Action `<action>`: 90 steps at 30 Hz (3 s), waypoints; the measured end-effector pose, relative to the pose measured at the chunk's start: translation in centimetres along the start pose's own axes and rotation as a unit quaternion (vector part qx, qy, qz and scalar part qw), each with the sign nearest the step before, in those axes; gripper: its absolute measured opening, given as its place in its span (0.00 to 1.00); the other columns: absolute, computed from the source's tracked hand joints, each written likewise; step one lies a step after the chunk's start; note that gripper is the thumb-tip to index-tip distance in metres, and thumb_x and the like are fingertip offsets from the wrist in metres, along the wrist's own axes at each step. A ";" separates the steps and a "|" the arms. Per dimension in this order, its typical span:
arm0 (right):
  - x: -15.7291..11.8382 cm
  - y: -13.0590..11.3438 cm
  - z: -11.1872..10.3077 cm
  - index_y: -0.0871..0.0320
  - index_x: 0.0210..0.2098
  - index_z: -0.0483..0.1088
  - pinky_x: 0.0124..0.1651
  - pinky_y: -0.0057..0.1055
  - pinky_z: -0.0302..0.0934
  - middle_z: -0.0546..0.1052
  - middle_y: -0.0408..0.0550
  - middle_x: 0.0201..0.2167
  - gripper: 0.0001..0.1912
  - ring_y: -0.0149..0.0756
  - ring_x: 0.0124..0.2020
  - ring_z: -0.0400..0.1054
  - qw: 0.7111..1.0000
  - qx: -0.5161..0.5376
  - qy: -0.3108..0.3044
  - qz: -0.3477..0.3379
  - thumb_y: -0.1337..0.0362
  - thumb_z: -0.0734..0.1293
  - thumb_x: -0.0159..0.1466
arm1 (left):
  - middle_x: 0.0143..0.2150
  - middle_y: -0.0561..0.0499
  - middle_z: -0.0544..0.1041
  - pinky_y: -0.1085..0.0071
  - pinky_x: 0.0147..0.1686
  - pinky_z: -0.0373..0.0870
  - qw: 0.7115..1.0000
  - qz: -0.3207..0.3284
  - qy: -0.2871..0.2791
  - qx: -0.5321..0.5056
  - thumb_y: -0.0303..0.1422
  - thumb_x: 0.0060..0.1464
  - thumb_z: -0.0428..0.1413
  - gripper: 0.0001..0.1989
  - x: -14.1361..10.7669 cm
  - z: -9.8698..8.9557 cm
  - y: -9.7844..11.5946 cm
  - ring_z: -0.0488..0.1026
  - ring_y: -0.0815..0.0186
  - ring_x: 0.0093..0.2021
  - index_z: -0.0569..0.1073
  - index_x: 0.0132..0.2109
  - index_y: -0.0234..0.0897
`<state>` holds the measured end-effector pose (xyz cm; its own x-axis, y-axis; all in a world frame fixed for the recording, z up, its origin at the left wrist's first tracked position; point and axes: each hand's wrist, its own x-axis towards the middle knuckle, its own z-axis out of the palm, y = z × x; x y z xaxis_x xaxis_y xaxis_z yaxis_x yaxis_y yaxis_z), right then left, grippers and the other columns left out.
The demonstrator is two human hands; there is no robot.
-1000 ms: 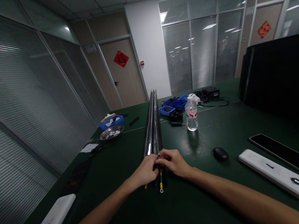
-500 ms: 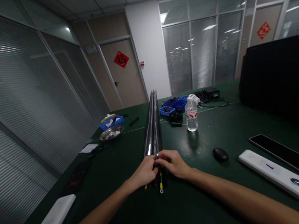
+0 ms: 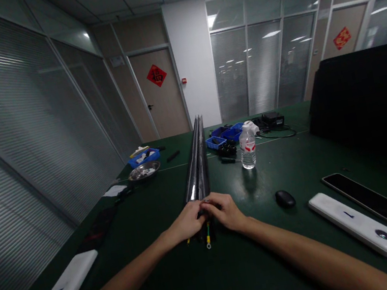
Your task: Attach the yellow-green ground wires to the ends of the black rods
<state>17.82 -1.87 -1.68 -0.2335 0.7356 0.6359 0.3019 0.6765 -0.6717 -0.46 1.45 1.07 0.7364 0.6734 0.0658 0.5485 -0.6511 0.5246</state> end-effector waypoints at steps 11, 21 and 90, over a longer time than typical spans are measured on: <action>-0.3 0.9 0.4 0.59 0.34 0.73 0.30 0.26 0.60 0.74 0.42 0.25 0.12 0.30 0.25 0.67 0.999 0.020 0.015 0.042 0.55 0.68 0.66 | 0.47 0.45 0.76 0.65 0.52 0.68 1.000 0.008 0.016 0.003 0.27 0.59 0.52 0.09 -0.1 -0.1 0.0 0.73 0.58 0.49 0.73 0.46 0.35; 0.1 -0.2 0.0 0.58 0.40 0.76 0.39 0.29 0.63 0.77 0.47 0.33 0.13 0.35 0.34 0.71 1.000 0.007 -0.005 0.004 0.58 0.63 0.71 | 0.43 0.45 0.78 0.68 0.48 0.70 0.999 -0.016 -0.004 -0.036 0.26 0.59 0.51 0.11 -0.1 0.0 0.4 0.75 0.59 0.46 0.75 0.47 0.34; 0.2 0.3 0.8 0.58 0.30 0.67 0.27 0.26 0.56 0.67 0.40 0.23 0.18 0.30 0.24 0.62 0.996 0.036 0.011 0.087 0.53 0.60 0.72 | 0.45 0.46 0.77 0.71 0.48 0.69 0.999 0.017 -0.005 -0.043 0.27 0.63 0.48 0.11 -0.1 -0.7 0.8 0.75 0.63 0.44 0.76 0.43 0.34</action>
<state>17.11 -1.50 -2.07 -0.1641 0.8409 0.5157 0.2696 0.5411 -0.7966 -0.38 1.08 2.04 0.7588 0.6468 0.0762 0.4872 -0.6414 0.5927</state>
